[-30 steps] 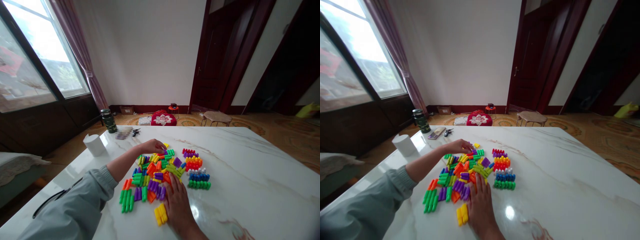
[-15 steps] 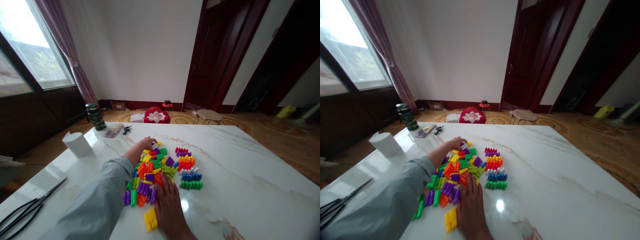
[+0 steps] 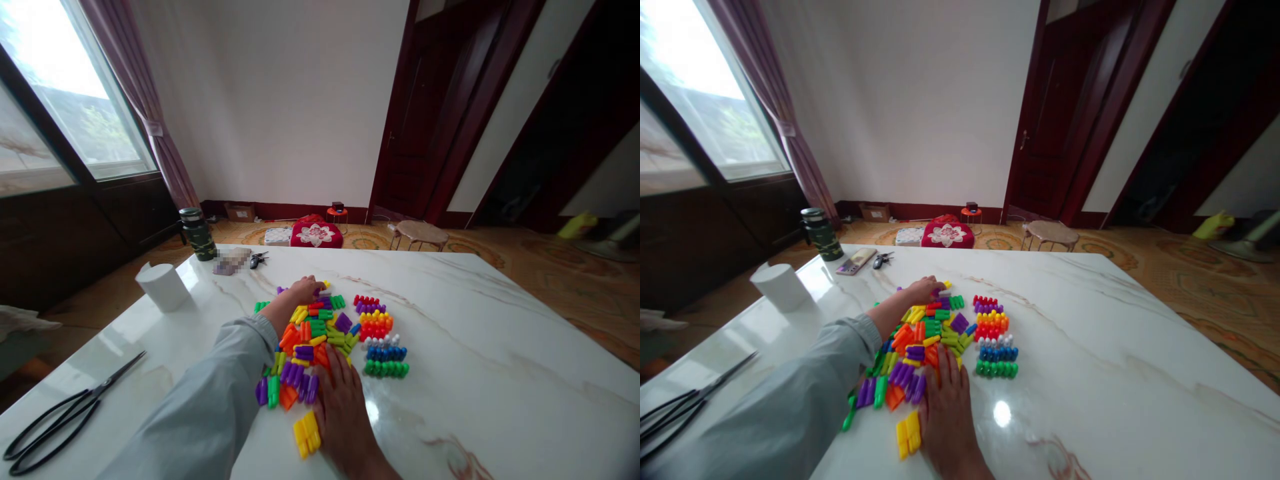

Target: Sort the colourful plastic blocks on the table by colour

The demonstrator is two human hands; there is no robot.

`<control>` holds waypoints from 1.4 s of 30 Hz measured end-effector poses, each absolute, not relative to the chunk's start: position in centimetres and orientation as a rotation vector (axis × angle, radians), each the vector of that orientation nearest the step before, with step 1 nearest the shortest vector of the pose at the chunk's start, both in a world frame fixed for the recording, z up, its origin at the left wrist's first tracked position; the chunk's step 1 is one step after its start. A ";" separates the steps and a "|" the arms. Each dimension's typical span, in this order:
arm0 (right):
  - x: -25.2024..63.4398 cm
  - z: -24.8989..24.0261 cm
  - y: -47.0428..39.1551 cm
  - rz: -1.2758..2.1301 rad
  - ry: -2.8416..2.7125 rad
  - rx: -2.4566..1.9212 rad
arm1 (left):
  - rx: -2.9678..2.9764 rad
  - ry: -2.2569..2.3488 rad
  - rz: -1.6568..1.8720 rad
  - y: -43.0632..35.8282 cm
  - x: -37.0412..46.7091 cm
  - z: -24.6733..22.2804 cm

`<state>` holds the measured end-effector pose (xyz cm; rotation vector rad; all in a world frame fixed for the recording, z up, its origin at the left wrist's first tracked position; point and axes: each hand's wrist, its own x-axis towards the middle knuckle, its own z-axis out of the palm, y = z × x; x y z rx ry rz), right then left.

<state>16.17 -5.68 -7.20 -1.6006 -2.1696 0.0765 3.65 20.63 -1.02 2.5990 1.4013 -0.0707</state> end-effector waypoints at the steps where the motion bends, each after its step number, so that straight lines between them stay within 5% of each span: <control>1: 16.1 -7.2 -5.7 0.065 -2.172 -1.598 | 2.602 1.407 -0.044 20.2 3.7 -1.2; 23: 16.4 -8.3 -5.5 -0.001 -2.191 -1.572 | 2.195 1.929 0.147 16.7 8.7 -1.2; 42: 16.1 -8.2 -5.5 0.055 -2.128 -1.544 | 2.637 1.499 0.180 14.1 7.1 0.2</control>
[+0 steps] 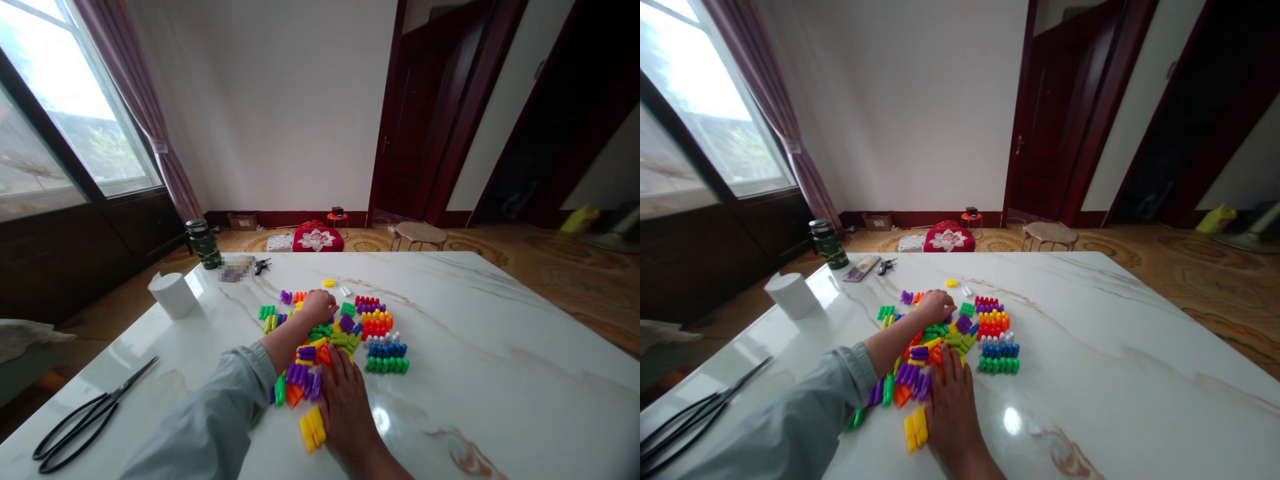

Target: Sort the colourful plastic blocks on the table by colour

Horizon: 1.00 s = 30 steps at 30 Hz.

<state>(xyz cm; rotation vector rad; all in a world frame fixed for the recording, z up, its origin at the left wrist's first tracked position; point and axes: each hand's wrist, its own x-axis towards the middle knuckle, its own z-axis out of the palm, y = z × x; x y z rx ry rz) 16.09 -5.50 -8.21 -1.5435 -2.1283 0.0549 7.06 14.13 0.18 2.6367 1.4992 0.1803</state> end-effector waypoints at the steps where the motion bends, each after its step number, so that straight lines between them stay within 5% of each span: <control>1: 16.1 -8.2 -5.5 0.068 -2.131 -1.539 | 2.642 1.500 0.184 14.6 7.6 0.3; 13: 16.2 -7.5 -5.7 0.144 -2.121 -1.591 | 2.588 1.376 0.181 19.0 12.6 -1.6; 25: 15.7 -7.4 -5.5 0.014 -2.063 -1.509 | 2.295 1.386 1.311 0.5 0.8 -3.5; 30: 16.2 -6.8 -5.8 -0.132 -2.024 -1.325 | 2.185 1.439 1.495 -3.3 -0.1 -6.2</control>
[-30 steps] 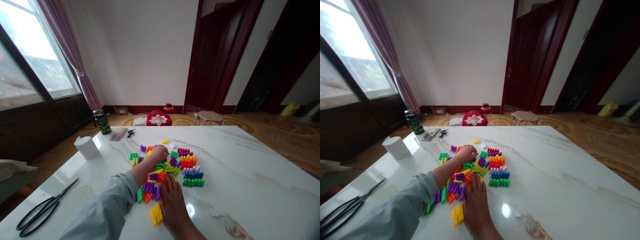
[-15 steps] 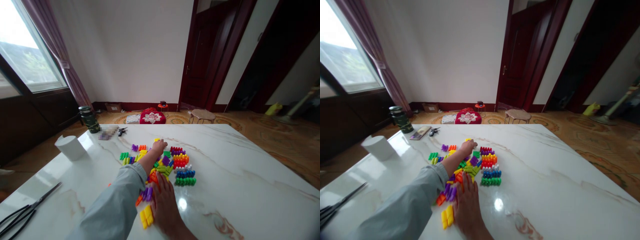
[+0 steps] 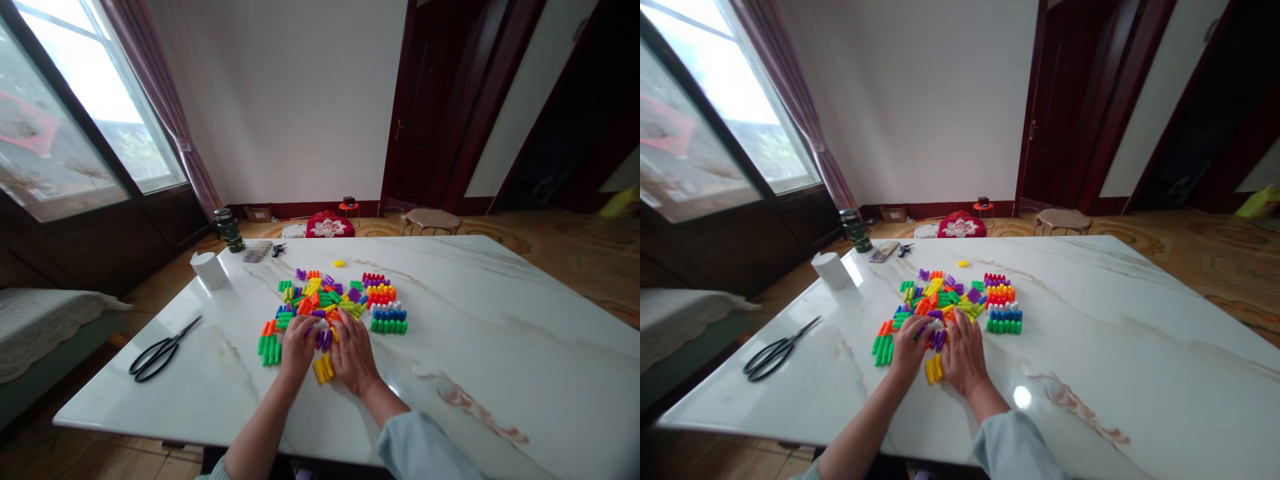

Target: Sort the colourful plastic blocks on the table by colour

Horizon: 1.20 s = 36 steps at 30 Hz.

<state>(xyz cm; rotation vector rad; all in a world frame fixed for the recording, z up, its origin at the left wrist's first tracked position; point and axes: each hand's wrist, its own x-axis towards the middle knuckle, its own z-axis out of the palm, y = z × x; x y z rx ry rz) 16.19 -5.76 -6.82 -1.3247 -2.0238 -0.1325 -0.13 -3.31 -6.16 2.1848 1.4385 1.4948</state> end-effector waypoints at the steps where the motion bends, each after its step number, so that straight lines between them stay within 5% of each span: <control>1: 16.3 -6.8 -5.8 -0.148 -2.019 -1.294 | 2.190 1.424 1.495 -3.4 0.0 -6.4; 15: 16.7 -7.0 -5.7 -0.114 -1.896 -1.154 | 2.360 1.000 1.388 -4.5 1.0 -5.4; 26: 17.7 -6.4 -7.0 0.258 -1.511 -1.146 | 2.433 1.374 1.259 -3.4 1.0 -6.3; 36: 30.6 -4.6 -2.7 0.245 -1.145 -1.547 | 2.480 1.386 1.222 -3.3 1.3 -6.1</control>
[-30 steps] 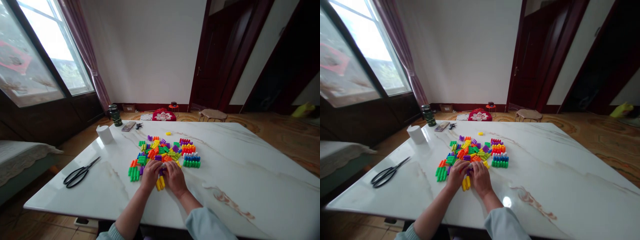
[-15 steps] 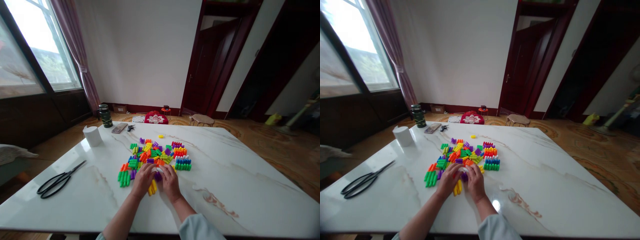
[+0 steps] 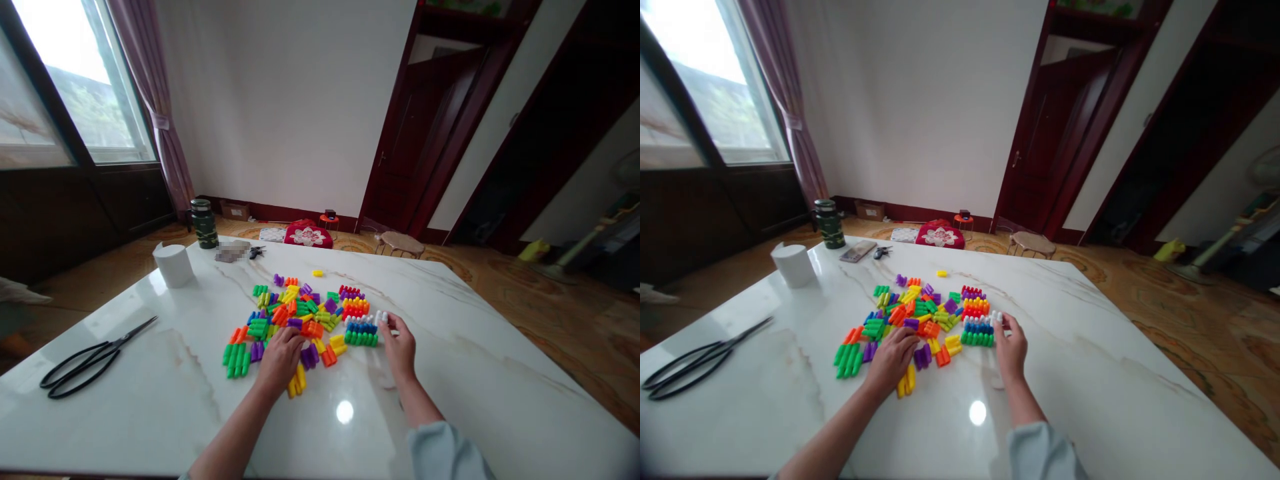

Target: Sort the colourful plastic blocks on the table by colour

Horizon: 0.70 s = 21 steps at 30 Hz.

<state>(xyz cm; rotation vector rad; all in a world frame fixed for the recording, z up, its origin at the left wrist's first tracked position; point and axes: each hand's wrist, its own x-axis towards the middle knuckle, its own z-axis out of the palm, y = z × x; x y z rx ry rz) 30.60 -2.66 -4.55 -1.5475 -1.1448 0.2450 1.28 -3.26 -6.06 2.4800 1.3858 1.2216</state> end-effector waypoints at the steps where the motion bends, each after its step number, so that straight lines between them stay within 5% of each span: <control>1: 32.0 -4.3 -1.5 0.232 -1.149 -1.554 | 2.479 1.392 1.221 -3.2 1.3 -6.1; 21: 34.9 -7.0 5.0 0.618 -1.368 -1.505 | 2.493 1.420 1.180 -3.1 1.2 -6.5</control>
